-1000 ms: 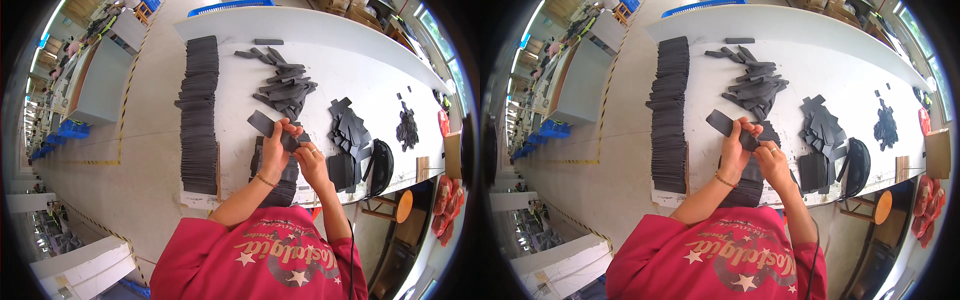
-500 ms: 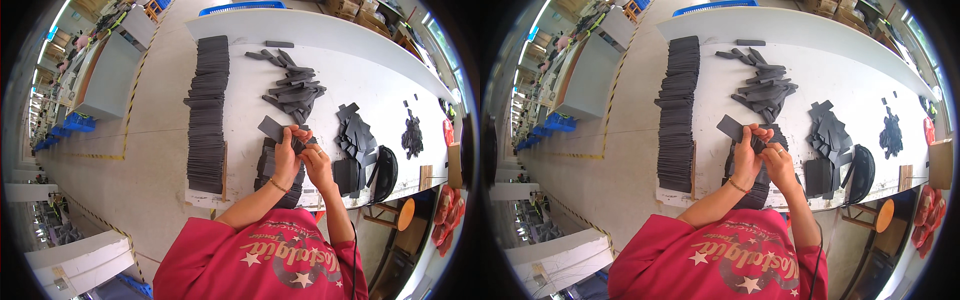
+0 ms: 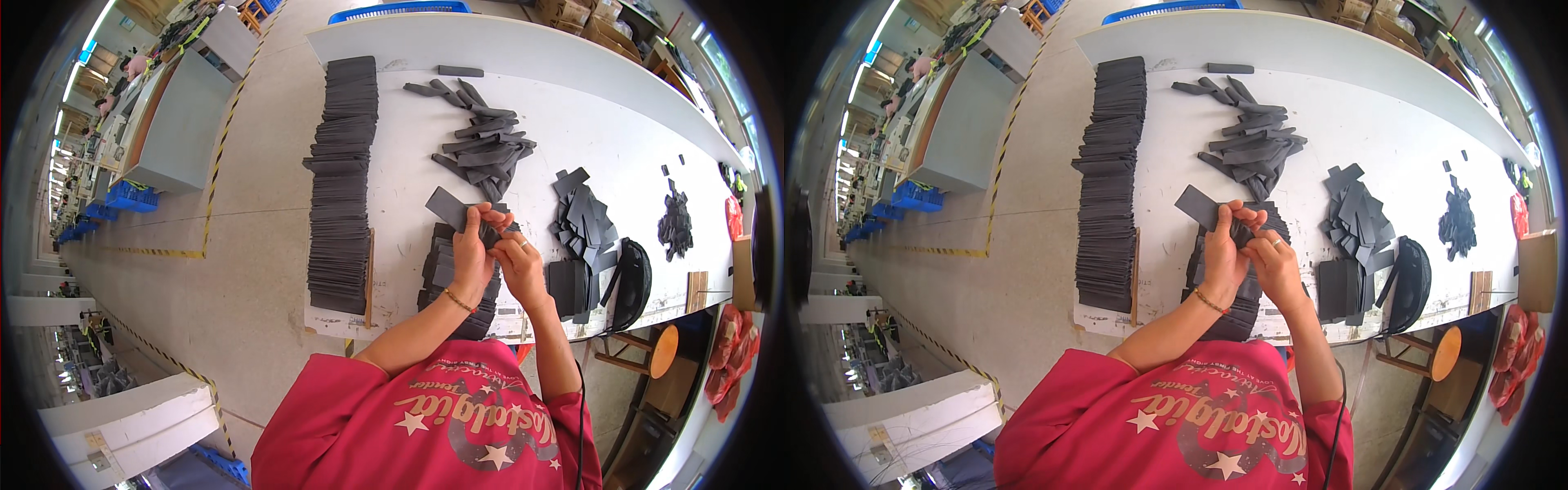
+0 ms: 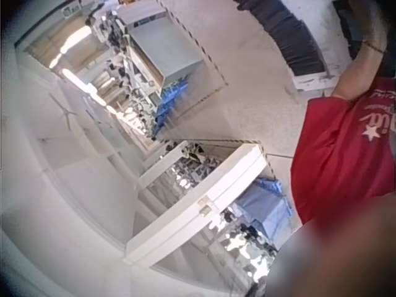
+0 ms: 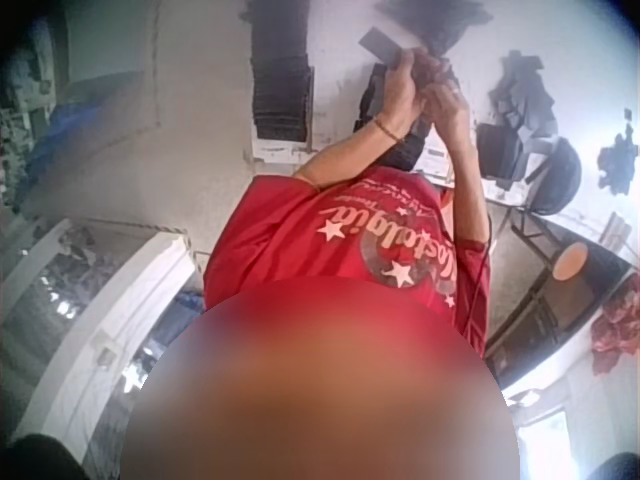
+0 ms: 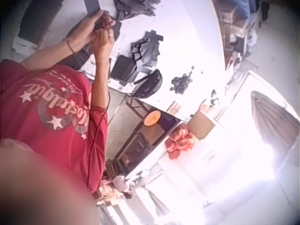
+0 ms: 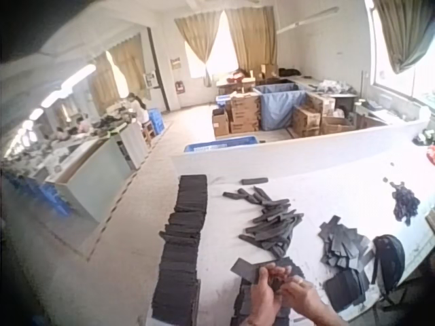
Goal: The person is sorting and stacking gray foam or rubber strips on a workbench.
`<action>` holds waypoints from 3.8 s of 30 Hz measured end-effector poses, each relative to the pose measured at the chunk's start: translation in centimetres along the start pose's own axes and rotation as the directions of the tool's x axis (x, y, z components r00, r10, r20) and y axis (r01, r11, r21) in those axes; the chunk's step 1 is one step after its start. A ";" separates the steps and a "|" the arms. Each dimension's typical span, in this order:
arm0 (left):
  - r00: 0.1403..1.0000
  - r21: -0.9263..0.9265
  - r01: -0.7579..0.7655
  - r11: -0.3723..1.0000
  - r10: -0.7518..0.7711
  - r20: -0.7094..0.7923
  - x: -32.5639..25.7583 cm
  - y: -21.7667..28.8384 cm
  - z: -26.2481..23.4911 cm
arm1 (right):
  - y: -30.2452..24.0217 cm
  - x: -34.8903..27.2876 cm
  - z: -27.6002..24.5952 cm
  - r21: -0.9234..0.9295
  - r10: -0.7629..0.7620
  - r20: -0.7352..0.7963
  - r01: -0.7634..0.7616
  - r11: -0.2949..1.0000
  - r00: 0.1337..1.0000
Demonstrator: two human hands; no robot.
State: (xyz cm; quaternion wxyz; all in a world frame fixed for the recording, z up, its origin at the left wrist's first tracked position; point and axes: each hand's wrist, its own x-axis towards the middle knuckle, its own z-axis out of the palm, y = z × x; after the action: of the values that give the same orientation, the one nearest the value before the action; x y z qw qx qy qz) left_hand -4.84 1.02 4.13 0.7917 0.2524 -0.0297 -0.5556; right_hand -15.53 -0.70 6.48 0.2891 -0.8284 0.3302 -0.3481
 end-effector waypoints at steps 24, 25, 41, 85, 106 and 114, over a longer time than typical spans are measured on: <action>0.995 0.135 -0.036 0.990 0.047 -0.083 2.1 5.5 -0.8 | -1.2 1.0 0.6 0.246 0.278 -0.313 -0.205 0.947 0.908; 0.995 0.138 -0.038 0.990 0.051 -0.088 2.1 5.6 -1.0 | -1.3 0.9 0.7 0.251 0.280 -0.307 -0.207 0.946 0.909; 0.960 0.197 -0.188 0.962 0.223 -0.170 5.2 7.6 -4.2 | 5.2 -4.0 -1.3 0.336 0.698 0.032 -0.665 0.666 0.715; 0.976 0.600 0.185 0.778 -0.072 -0.208 16.7 1.7 -8.2 | 10.7 -11.1 -1.9 -0.043 0.580 -0.402 -0.647 0.761 0.709; 0.946 -0.049 0.263 0.964 -0.267 -0.185 6.5 2.4 -8.3 | 0.0 -5.1 0.0 -0.042 0.261 0.061 -0.258 0.965 0.964; 0.936 0.020 0.316 0.949 -0.308 -0.169 6.0 2.2 -8.7 | 0.0 -5.5 0.1 -0.260 0.110 0.059 -0.091 0.961 0.992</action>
State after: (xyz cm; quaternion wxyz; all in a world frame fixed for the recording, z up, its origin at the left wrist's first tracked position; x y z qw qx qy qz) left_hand 2.20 -0.60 -3.87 0.6871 0.3170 0.0627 -0.6508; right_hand -18.45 3.40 4.28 0.2088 -0.8531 0.4034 -0.2567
